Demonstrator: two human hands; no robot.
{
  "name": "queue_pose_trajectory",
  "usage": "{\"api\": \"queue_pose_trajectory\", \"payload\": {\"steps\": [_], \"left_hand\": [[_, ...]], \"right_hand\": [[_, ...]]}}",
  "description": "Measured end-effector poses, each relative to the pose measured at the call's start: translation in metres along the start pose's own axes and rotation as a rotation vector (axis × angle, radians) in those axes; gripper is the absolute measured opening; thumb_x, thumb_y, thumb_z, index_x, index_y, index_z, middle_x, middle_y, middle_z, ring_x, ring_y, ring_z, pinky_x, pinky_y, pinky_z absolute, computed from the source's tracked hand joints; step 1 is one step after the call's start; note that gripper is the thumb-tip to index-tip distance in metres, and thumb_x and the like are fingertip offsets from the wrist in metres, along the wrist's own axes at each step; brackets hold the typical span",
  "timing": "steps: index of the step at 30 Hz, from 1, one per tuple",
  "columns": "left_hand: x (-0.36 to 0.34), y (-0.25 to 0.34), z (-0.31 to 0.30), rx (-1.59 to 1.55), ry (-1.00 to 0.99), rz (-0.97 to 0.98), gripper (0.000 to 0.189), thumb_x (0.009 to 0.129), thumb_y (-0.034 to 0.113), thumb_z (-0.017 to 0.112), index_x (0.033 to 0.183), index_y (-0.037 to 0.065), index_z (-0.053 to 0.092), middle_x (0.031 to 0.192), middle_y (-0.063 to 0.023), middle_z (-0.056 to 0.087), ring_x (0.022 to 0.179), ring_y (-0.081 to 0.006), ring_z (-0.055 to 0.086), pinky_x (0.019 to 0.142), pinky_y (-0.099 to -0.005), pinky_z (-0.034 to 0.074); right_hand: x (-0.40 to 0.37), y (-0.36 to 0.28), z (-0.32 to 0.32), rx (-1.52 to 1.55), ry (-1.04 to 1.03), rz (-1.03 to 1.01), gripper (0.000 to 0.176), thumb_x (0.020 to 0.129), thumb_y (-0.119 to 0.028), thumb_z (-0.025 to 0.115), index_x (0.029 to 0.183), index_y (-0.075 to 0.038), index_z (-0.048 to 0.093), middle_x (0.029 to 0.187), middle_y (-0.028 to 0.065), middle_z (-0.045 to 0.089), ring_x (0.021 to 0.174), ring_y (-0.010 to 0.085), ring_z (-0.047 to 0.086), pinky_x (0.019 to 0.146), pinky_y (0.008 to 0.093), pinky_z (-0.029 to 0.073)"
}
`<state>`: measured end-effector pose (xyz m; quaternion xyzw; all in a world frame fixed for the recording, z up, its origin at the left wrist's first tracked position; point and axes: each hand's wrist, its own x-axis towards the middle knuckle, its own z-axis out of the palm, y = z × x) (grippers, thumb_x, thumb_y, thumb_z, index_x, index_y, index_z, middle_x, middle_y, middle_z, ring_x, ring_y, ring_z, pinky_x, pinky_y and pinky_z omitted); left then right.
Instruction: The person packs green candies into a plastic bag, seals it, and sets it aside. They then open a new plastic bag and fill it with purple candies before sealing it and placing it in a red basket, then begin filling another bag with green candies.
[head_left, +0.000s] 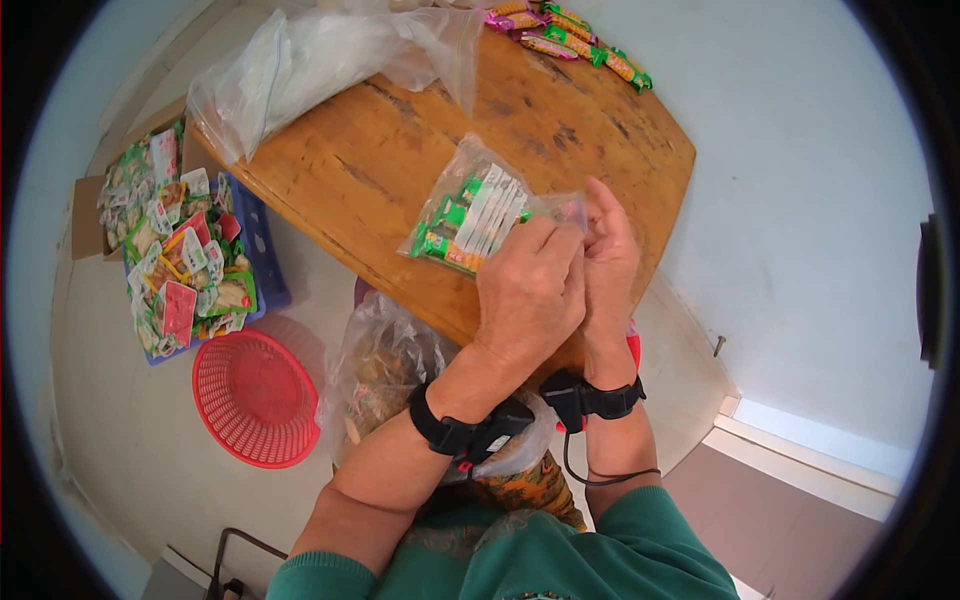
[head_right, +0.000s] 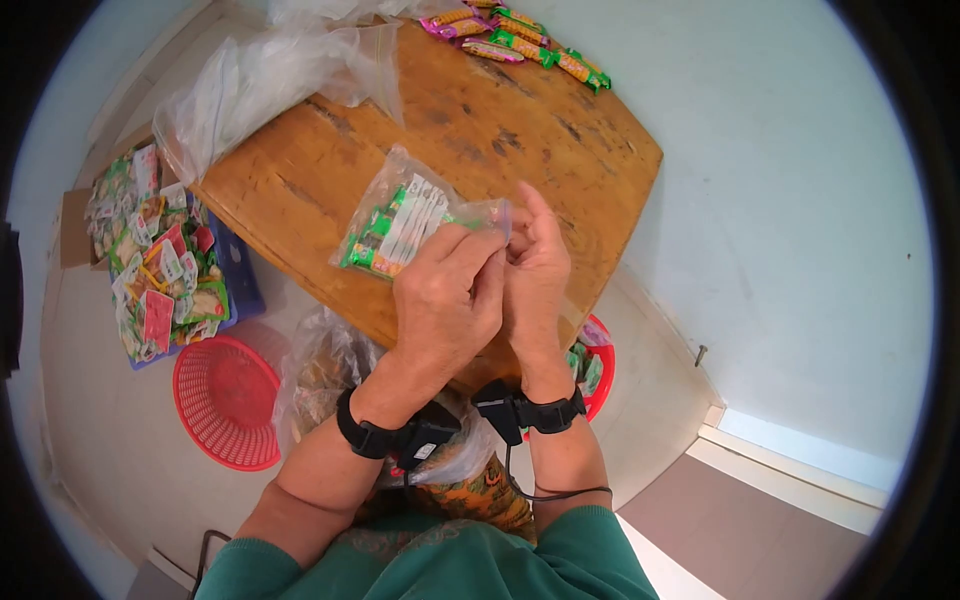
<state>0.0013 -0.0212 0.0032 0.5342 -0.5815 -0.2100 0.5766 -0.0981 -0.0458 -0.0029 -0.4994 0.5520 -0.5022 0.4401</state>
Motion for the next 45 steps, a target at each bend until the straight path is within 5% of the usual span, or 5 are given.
{"api": "queue_pose_trajectory", "payload": {"steps": [14,19,25,31,45], "left_hand": [[0.004,0.000,-0.004,-0.024,0.013,-0.034,0.011,0.082,-0.003,0.070,0.092,0.003,0.068,0.078,-0.0134,0.060,0.065,-0.0320,0.061,0.057,-0.0377,0.048],[0.004,0.000,-0.006,0.011,-0.031,-0.047,0.012,0.081,-0.003,0.070,0.092,0.003,0.068,0.079,-0.0133,0.060,0.068,-0.0333,0.062,0.058,-0.0392,0.049],[0.005,0.000,-0.005,0.003,-0.010,-0.026,0.012,0.081,-0.003,0.071,0.092,0.003,0.068,0.079,-0.0134,0.060,0.069,-0.0337,0.062,0.059,-0.0396,0.050],[0.005,0.000,-0.005,-0.003,0.000,-0.016,0.013,0.081,-0.004,0.071,0.091,0.002,0.068,0.078,-0.0135,0.060,0.070,-0.0338,0.063,0.059,-0.0392,0.050],[0.005,-0.001,-0.005,0.024,0.000,-0.012,0.012,0.081,-0.003,0.071,0.091,0.003,0.068,0.077,-0.0132,0.059,0.069,-0.0338,0.062,0.058,-0.0398,0.050]], "right_hand": [[0.087,-0.015,-0.063,-0.240,-0.004,0.058,0.033,0.092,0.003,0.054,0.124,0.003,0.062,0.114,0.0084,0.065,0.080,0.0128,0.068,0.070,0.0265,0.056],[0.176,-0.004,-0.078,-0.950,0.069,-0.417,0.035,0.090,-0.008,0.061,0.123,0.002,0.063,0.119,0.0188,0.066,0.092,0.0280,0.069,0.082,0.0378,0.055],[0.259,0.043,-0.102,-1.088,0.001,-0.779,0.041,0.089,-0.014,0.064,0.128,-0.001,0.061,0.123,0.0219,0.063,0.106,0.0380,0.062,0.092,0.0419,0.051],[0.254,0.028,-0.091,-1.267,0.052,-0.397,0.038,0.087,-0.015,0.068,0.120,0.002,0.063,0.116,0.0251,0.062,0.107,0.0430,0.060,0.094,0.0473,0.050],[0.236,0.027,-0.071,-1.157,0.192,-0.340,0.040,0.084,-0.034,0.071,0.103,0.001,0.070,0.106,0.0233,0.069,0.100,0.0402,0.065,0.085,0.0467,0.052]]}}
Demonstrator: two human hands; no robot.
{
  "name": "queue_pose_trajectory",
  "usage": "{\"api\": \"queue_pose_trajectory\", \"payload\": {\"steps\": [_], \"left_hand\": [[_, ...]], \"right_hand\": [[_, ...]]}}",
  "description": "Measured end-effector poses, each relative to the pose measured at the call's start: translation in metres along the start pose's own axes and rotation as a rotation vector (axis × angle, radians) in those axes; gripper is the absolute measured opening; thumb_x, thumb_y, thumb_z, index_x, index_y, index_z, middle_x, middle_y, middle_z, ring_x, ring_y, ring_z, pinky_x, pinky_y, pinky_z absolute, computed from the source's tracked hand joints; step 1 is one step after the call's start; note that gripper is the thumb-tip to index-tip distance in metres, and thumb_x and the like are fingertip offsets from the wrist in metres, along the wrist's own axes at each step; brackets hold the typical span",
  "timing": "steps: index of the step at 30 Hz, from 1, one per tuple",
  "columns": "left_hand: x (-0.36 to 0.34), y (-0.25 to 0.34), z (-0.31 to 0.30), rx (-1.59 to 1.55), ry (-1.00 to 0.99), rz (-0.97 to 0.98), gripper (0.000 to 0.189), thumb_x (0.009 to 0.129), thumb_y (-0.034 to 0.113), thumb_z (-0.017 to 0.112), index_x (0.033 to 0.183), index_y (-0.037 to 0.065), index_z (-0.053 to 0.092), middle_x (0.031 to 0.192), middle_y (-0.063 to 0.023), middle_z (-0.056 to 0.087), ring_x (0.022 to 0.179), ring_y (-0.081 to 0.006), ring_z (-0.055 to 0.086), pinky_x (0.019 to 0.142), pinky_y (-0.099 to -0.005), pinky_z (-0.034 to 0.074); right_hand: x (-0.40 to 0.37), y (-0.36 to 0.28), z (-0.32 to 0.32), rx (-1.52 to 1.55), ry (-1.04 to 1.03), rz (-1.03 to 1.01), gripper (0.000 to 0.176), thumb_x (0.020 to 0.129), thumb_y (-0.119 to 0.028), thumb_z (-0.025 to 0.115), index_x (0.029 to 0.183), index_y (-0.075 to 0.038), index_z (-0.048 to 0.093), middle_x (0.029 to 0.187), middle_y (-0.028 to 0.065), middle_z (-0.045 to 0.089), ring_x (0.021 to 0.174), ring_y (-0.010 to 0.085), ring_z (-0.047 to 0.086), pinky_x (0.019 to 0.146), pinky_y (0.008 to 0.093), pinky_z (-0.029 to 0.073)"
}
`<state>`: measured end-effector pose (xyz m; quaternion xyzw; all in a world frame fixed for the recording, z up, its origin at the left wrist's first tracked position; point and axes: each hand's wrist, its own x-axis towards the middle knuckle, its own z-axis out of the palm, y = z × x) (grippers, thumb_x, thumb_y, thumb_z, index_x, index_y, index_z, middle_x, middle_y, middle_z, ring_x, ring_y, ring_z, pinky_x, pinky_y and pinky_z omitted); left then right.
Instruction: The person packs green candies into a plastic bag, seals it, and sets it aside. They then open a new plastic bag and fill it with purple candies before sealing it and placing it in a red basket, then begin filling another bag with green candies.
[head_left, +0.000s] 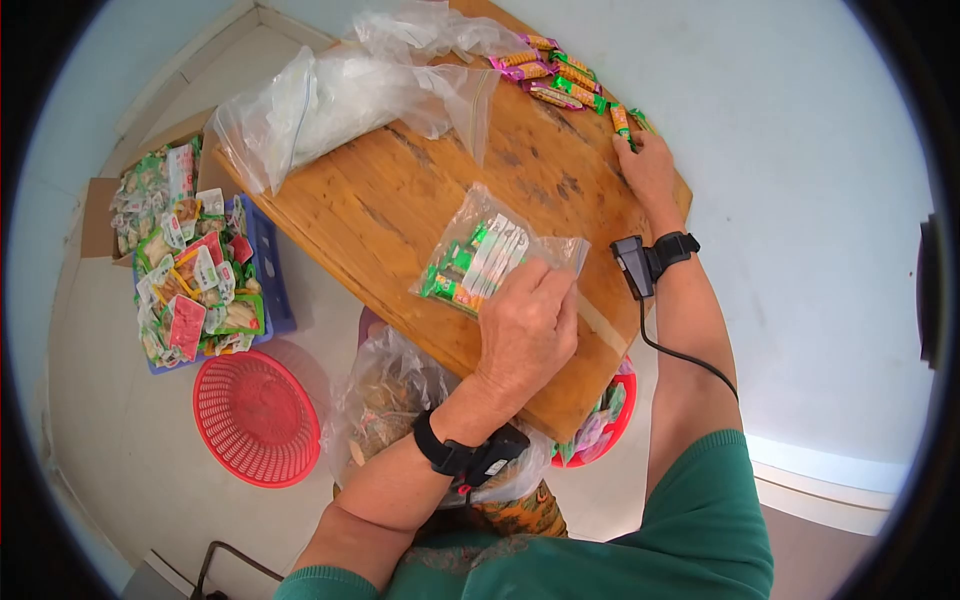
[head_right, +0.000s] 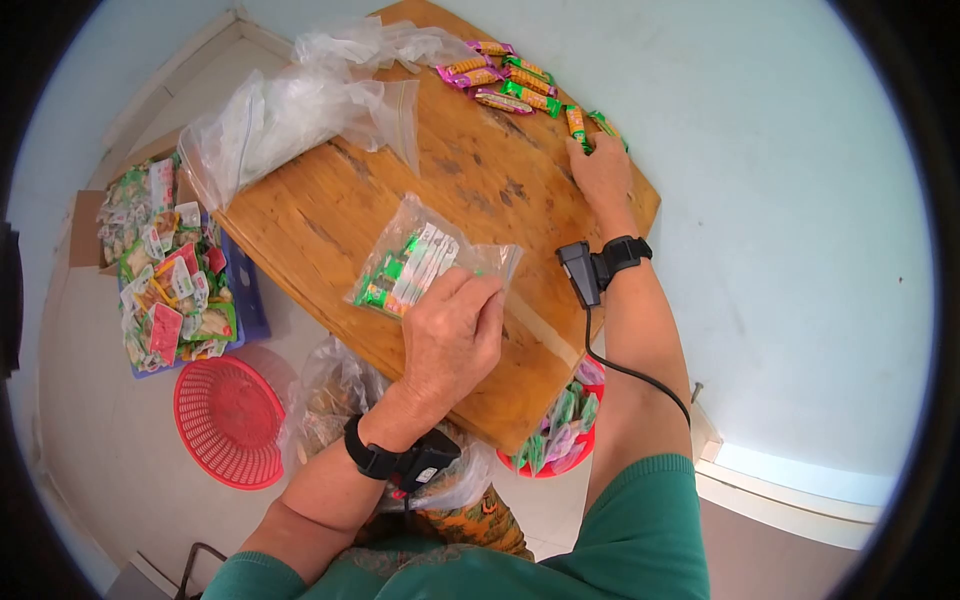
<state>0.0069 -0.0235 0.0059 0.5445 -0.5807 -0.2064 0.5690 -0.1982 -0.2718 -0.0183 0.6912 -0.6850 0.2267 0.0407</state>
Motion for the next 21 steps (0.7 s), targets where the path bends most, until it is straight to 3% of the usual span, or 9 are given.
{"api": "queue_pose_trajectory", "payload": {"steps": [5,7,8,10,12,17,21], "left_hand": [[0.000,-0.003,0.002,-0.006,0.008,0.026,0.012,0.081,-0.003,0.071,0.090,0.002,0.067,0.077,-0.0133,0.059,0.068,-0.0338,0.061,0.057,-0.0402,0.049],[0.000,-0.001,0.001,0.015,0.004,0.025,0.012,0.080,-0.004,0.071,0.090,0.002,0.067,0.077,-0.0134,0.059,0.069,-0.0337,0.062,0.057,-0.0401,0.049],[0.000,-0.001,0.000,0.010,-0.002,0.022,0.012,0.080,-0.004,0.071,0.090,0.002,0.067,0.077,-0.0134,0.059,0.069,-0.0337,0.062,0.057,-0.0401,0.049],[0.000,0.000,0.001,0.004,0.011,0.040,0.013,0.079,-0.004,0.071,0.089,0.002,0.067,0.077,-0.0132,0.058,0.069,-0.0337,0.062,0.058,-0.0401,0.049],[-0.001,-0.001,0.001,0.006,0.013,0.046,0.013,0.079,-0.005,0.071,0.089,0.002,0.067,0.077,-0.0133,0.059,0.069,-0.0337,0.062,0.058,-0.0400,0.049],[-0.003,0.002,0.003,-0.004,0.020,0.045,0.015,0.076,-0.005,0.071,0.085,0.003,0.061,0.079,-0.0115,0.052,0.073,-0.0323,0.059,0.059,-0.0411,0.048],[-0.004,0.003,0.004,-0.004,0.046,0.046,0.017,0.078,-0.005,0.073,0.093,0.003,0.068,0.081,-0.0124,0.061,0.071,-0.0328,0.063,0.059,-0.0388,0.050]], "right_hand": [[-0.001,0.009,0.004,0.012,-0.015,0.078,0.037,0.079,-0.030,0.074,0.102,-0.001,0.071,0.092,0.0178,0.072,0.087,0.0362,0.068,0.077,0.0441,0.054],[-0.014,0.008,-0.011,0.256,-0.018,0.166,0.036,0.076,-0.025,0.080,0.100,-0.001,0.071,0.081,0.0111,0.071,0.074,0.0224,0.068,0.069,0.0358,0.054],[-0.024,0.008,-0.020,0.251,-0.019,0.171,0.036,0.076,-0.025,0.080,0.100,-0.001,0.071,0.081,0.0111,0.071,0.074,0.0224,0.068,0.069,0.0358,0.054],[-0.050,0.005,-0.046,0.498,-0.059,0.221,0.031,0.078,-0.016,0.080,0.102,0.000,0.069,0.081,0.0041,0.069,0.069,0.0099,0.061,0.063,0.0270,0.051],[-0.091,-0.012,-0.084,0.694,-0.118,0.270,0.025,0.083,-0.007,0.076,0.104,0.001,0.067,0.081,0.0002,0.064,0.068,0.0055,0.057,0.060,0.0228,0.047],[-0.187,-0.021,-0.148,0.904,-0.255,0.335,0.022,0.087,0.002,0.071,0.108,0.003,0.064,0.079,-0.0010,0.060,0.067,0.0048,0.055,0.058,0.0200,0.043],[-0.224,-0.039,-0.164,0.941,-0.412,0.400,0.025,0.087,0.004,0.071,0.110,0.003,0.063,0.081,-0.0008,0.062,0.068,0.0040,0.055,0.058,0.0192,0.042]]}}
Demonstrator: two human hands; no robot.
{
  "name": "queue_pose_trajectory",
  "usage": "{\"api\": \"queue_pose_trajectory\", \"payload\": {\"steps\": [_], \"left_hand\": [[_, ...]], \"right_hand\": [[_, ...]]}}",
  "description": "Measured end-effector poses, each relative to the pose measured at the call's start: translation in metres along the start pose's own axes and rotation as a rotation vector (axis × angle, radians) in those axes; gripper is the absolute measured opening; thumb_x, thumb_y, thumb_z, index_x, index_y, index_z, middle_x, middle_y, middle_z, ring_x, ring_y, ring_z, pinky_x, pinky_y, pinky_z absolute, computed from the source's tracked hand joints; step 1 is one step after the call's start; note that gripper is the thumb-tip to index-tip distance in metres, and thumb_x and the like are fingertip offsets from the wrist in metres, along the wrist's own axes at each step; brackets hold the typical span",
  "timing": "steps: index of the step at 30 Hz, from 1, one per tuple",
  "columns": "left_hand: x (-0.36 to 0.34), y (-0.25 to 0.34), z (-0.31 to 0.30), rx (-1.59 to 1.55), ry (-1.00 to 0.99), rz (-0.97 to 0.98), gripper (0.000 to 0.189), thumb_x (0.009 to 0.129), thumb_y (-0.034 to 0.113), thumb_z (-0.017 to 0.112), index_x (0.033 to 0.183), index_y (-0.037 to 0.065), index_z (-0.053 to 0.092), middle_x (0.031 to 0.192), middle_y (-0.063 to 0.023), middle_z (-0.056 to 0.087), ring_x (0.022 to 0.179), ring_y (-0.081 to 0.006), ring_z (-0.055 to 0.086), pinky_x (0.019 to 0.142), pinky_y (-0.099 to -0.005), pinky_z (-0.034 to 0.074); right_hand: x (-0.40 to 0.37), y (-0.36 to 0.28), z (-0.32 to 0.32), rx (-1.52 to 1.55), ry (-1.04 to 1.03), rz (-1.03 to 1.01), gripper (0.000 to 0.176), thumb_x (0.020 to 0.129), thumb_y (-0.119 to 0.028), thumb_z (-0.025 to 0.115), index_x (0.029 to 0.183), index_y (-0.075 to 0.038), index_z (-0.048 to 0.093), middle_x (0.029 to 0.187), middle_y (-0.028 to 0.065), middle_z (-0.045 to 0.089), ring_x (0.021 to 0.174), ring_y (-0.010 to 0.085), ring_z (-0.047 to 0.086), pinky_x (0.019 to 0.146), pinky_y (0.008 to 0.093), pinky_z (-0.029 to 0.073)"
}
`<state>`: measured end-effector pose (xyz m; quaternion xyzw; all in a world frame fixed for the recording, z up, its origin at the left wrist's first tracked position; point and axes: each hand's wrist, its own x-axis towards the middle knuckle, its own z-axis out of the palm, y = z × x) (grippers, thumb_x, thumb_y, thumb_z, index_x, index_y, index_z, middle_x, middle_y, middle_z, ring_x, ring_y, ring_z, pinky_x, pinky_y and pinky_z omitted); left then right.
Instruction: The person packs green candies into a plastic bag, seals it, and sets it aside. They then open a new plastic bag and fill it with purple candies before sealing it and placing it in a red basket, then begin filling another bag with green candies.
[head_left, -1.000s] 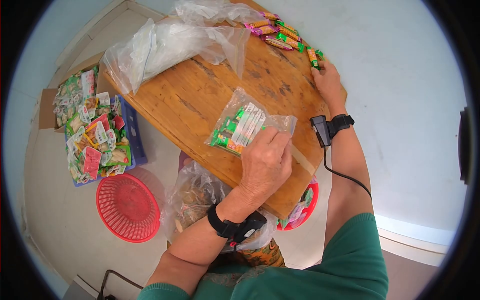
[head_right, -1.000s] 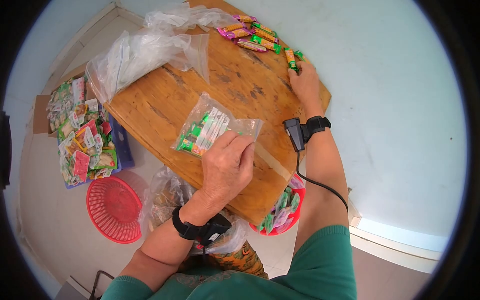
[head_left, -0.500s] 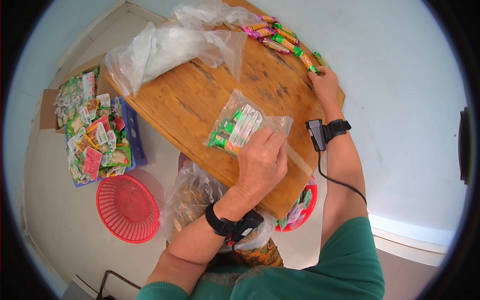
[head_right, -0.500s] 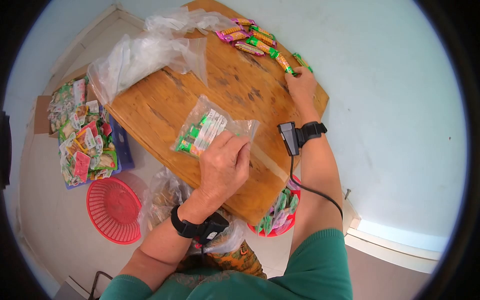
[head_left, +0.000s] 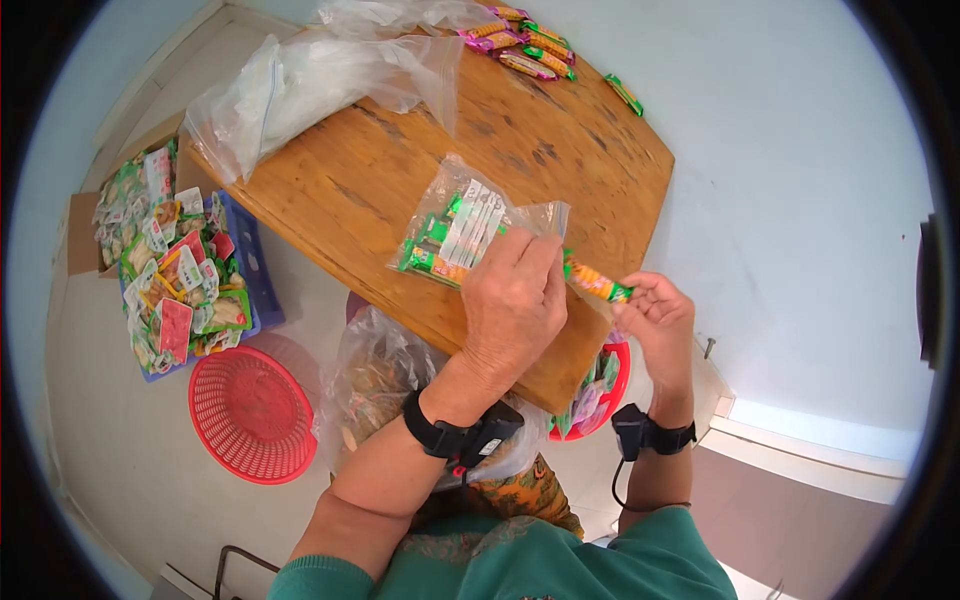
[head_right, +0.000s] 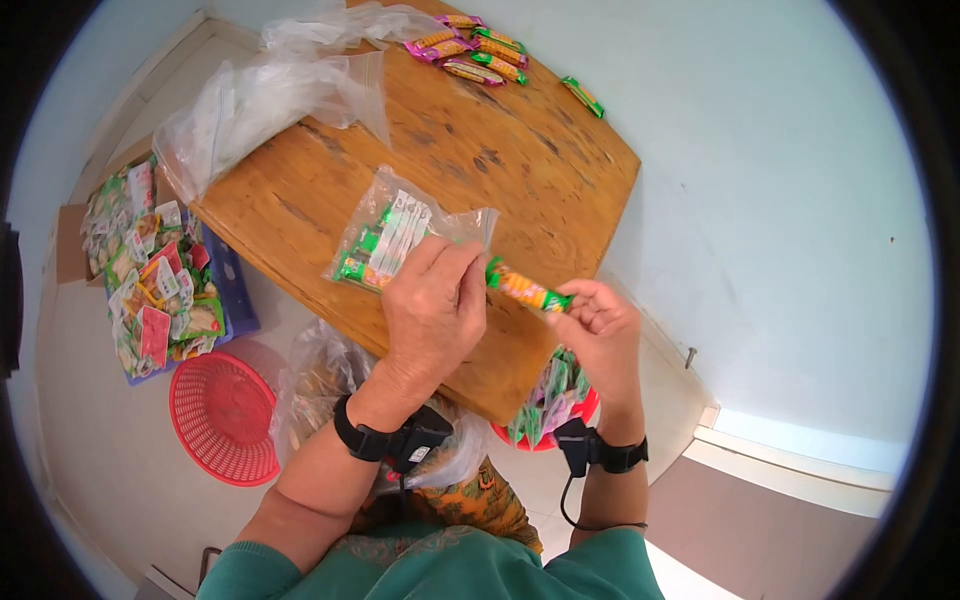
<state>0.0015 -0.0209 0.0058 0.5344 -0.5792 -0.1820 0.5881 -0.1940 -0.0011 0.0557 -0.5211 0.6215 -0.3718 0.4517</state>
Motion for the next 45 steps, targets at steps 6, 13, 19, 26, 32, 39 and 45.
{"api": "queue_pose_trajectory", "payload": {"steps": [6,13,19,26,32,39,45], "left_hand": [[0.000,0.003,-0.002,0.004,-0.014,0.053,0.020,0.078,-0.005,0.073,0.095,0.004,0.068,0.082,-0.0118,0.061,0.071,-0.0320,0.063,0.060,-0.0386,0.051],[0.001,0.003,-0.002,-0.004,-0.054,0.076,0.019,0.079,-0.003,0.072,0.096,0.003,0.069,0.083,-0.0117,0.063,0.073,-0.0313,0.064,0.060,-0.0378,0.052],[0.001,0.001,0.000,-0.006,-0.076,0.082,0.018,0.080,-0.004,0.071,0.097,0.003,0.069,0.085,-0.0117,0.064,0.075,-0.0309,0.065,0.062,-0.0377,0.053],[0.001,0.001,0.000,-0.017,-0.075,0.088,0.018,0.080,-0.004,0.071,0.097,0.003,0.069,0.085,-0.0119,0.064,0.076,-0.0316,0.065,0.063,-0.0383,0.053],[0.001,0.000,0.002,-0.025,-0.042,0.078,0.017,0.082,-0.004,0.070,0.098,0.003,0.069,0.083,-0.0127,0.063,0.075,-0.0329,0.064,0.063,-0.0391,0.052],[0.000,-0.001,0.002,-0.027,-0.069,0.058,0.017,0.082,-0.004,0.070,0.098,0.002,0.069,0.083,-0.0134,0.063,0.074,-0.0336,0.064,0.063,-0.0393,0.052],[0.000,0.000,0.001,-0.033,-0.072,0.052,0.016,0.082,-0.004,0.070,0.097,0.002,0.068,0.084,-0.0134,0.063,0.074,-0.0342,0.064,0.063,-0.0393,0.052]], "right_hand": [[0.004,-0.002,0.038,0.144,-0.097,0.021,0.026,0.089,0.003,0.071,0.114,0.002,0.064,0.089,0.0016,0.068,0.073,0.0043,0.060,0.062,0.0188,0.046],[0.035,0.001,0.073,0.289,-0.028,-0.038,0.029,0.090,0.005,0.067,0.118,0.003,0.061,0.101,0.0057,0.069,0.082,0.0077,0.063,0.072,0.0198,0.051],[0.050,0.011,0.087,0.278,0.045,-0.058,0.039,0.088,0.009,0.063,0.126,0.004,0.057,0.099,0.0049,0.068,0.081,0.0075,0.062,0.070,0.0203,0.050],[0.059,0.009,0.094,0.180,0.075,-0.067,0.023,0.088,0.003,0.070,0.110,0.002,0.065,0.084,0.0006,0.065,0.073,0.0055,0.058,0.062,0.0206,0.047],[0.065,0.012,0.097,0.134,0.072,-0.023,0.011,0.089,0.000,0.072,0.099,0.001,0.068,0.081,-0.0007,0.064,0.074,0.0053,0.056,0.063,0.0218,0.047],[0.076,0.028,0.096,0.042,0.106,-0.230,0.008,0.087,0.001,0.073,0.094,0.001,0.068,0.083,-0.0018,0.065,0.076,0.0053,0.056,0.064,0.0218,0.047],[0.075,0.024,0.098,-0.005,0.085,-0.245,0.014,0.085,0.001,0.072,0.098,-0.003,0.070,0.078,0.0023,0.067,0.070,0.0087,0.058,0.064,0.0248,0.048]]}}
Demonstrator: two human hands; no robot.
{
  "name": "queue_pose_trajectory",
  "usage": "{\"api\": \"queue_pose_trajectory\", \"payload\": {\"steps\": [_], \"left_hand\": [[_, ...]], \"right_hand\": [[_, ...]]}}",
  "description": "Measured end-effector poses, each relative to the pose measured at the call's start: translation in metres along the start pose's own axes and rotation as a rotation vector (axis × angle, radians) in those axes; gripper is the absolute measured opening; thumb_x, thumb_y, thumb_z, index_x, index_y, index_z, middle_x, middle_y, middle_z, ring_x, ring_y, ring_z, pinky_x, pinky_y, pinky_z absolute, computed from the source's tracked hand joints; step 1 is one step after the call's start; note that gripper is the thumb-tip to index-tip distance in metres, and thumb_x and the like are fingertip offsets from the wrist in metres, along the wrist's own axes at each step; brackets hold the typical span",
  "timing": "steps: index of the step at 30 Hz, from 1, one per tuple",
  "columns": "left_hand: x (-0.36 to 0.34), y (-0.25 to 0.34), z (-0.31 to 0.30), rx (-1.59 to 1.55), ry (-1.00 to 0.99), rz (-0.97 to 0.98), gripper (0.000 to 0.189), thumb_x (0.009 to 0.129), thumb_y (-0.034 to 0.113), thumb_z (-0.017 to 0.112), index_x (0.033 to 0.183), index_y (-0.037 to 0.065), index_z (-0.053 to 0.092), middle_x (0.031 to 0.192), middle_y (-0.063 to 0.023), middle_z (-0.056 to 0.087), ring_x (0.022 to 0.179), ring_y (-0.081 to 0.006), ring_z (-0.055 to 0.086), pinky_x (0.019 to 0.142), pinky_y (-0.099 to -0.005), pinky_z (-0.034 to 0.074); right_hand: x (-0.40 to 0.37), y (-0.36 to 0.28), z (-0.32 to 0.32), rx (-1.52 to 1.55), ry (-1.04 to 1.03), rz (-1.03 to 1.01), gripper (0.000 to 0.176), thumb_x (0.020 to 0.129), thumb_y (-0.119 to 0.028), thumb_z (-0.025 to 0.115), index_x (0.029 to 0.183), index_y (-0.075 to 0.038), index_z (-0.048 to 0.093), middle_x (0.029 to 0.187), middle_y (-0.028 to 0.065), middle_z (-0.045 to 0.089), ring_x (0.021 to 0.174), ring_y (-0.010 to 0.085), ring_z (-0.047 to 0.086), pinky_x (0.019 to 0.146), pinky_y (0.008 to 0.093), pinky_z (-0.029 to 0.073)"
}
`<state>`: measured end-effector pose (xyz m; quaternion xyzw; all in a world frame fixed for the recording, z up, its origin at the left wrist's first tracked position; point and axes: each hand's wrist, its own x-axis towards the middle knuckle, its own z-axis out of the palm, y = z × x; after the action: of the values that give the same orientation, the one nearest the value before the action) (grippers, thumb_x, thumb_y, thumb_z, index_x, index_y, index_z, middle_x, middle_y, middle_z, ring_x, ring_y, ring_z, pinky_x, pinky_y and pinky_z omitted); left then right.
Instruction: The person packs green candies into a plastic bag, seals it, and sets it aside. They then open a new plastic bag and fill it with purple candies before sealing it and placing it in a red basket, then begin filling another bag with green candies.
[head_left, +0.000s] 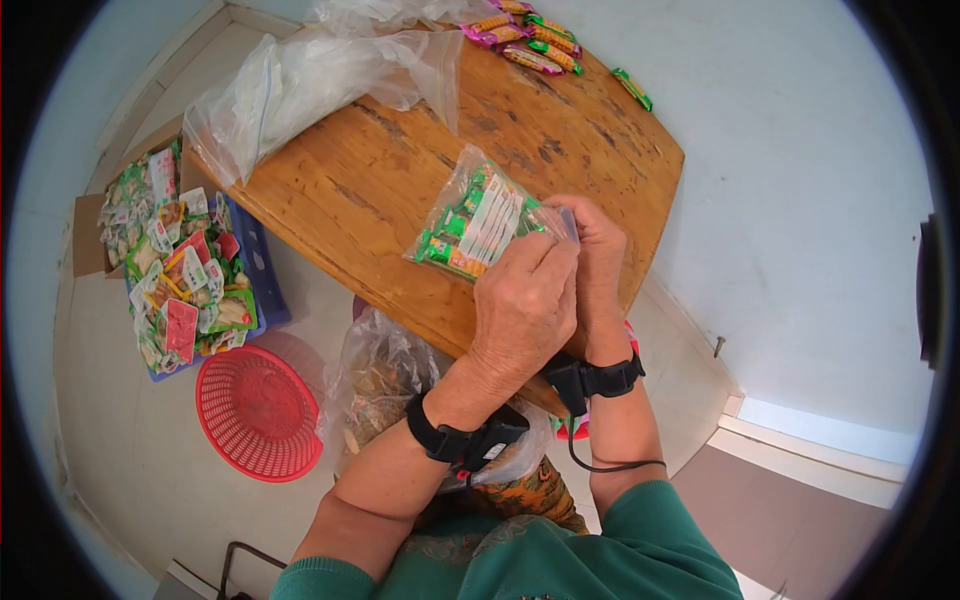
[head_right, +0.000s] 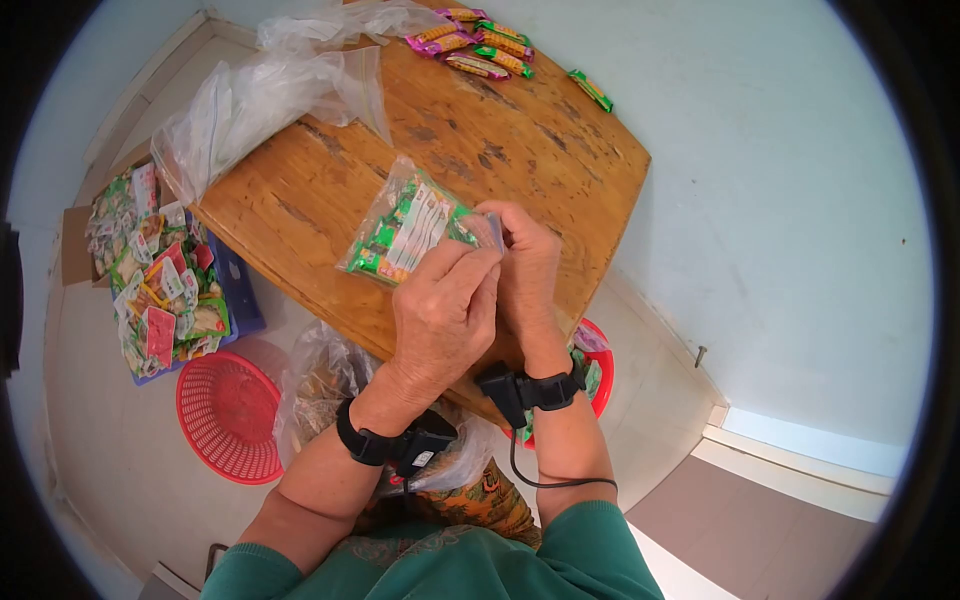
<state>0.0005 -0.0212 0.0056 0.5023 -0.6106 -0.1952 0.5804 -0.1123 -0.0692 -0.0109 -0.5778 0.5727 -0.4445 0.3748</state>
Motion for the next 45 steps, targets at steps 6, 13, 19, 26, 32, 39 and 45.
{"api": "queue_pose_trajectory", "payload": {"steps": [6,13,19,26,32,39,45], "left_hand": [[0.000,0.000,0.000,-0.005,-0.008,-0.019,0.016,0.082,-0.003,0.070,0.096,0.003,0.068,0.083,-0.0126,0.063,0.074,-0.0336,0.064,0.062,-0.0396,0.051],[0.000,0.001,0.000,-0.008,0.013,-0.013,0.016,0.082,-0.004,0.070,0.097,0.003,0.068,0.082,-0.0120,0.062,0.073,-0.0331,0.064,0.061,-0.0396,0.051],[0.000,0.001,0.001,-0.003,0.003,0.000,0.018,0.081,-0.004,0.070,0.097,0.003,0.068,0.082,-0.0119,0.062,0.073,-0.0329,0.064,0.061,-0.0396,0.052],[0.000,0.000,0.002,0.014,-0.002,0.005,0.017,0.081,-0.004,0.071,0.096,0.003,0.068,0.082,-0.0117,0.062,0.074,-0.0330,0.064,0.062,-0.0396,0.052],[-0.001,0.000,0.001,0.033,-0.031,-0.019,0.018,0.080,-0.004,0.071,0.096,0.003,0.068,0.085,-0.0121,0.063,0.076,-0.0333,0.065,0.063,-0.0396,0.053],[0.000,0.000,-0.002,0.090,-0.023,0.005,0.017,0.079,-0.001,0.072,0.094,0.004,0.067,0.082,-0.0106,0.061,0.073,-0.0328,0.063,0.061,-0.0401,0.052],[-0.011,0.005,0.000,0.299,-0.122,0.004,0.021,0.074,0.005,0.076,0.090,0.007,0.062,0.082,-0.0087,0.055,0.076,-0.0296,0.060,0.061,-0.0379,0.050]], "right_hand": [[0.002,0.000,-0.006,-0.382,-0.001,-0.298,0.029,0.083,-0.001,0.069,0.111,-0.008,0.068,0.077,0.0147,0.062,0.065,0.0242,0.059,0.065,0.0315,0.050],[0.006,0.015,-0.026,-0.238,-0.121,-0.134,0.033,0.076,0.000,0.076,0.108,-0.006,0.068,0.072,0.0082,0.054,0.059,0.0177,0.047,0.056,0.0308,0.041],[0.007,0.008,-0.020,-0.249,-0.092,-0.090,0.026,0.076,-0.002,0.079,0.099,-0.004,0.067,0.070,0.0053,0.053,0.061,0.0129,0.047,0.055,0.0288,0.040],[0.006,0.012,-0.014,-0.153,0.008,-0.036,0.027,0.074,-0.002,0.078,0.099,-0.005,0.067,0.072,0.0073,0.055,0.061,0.0143,0.049,0.055,0.0285,0.042],[0.005,-0.002,-0.020,-0.366,-0.111,-0.270,0.038,0.071,0.004,0.074,0.107,-0.004,0.067,0.091,0.0054,0.062,0.062,0.0129,0.048,0.055,0.0266,0.041],[0.019,-0.004,-0.045,-0.157,-0.298,-0.091,0.046,0.077,0.005,0.071,0.121,-0.004,0.064,0.097,0.0014,0.066,0.065,0.0089,0.051,0.059,0.0228,0.044],[0.102,0.002,-0.099,-0.186,-0.115,0.117,0.038,0.092,-0.009,0.065,0.128,0.001,0.060,0.113,0.0048,0.065,0.072,0.0073,0.059,0.065,0.0238,0.050]]}}
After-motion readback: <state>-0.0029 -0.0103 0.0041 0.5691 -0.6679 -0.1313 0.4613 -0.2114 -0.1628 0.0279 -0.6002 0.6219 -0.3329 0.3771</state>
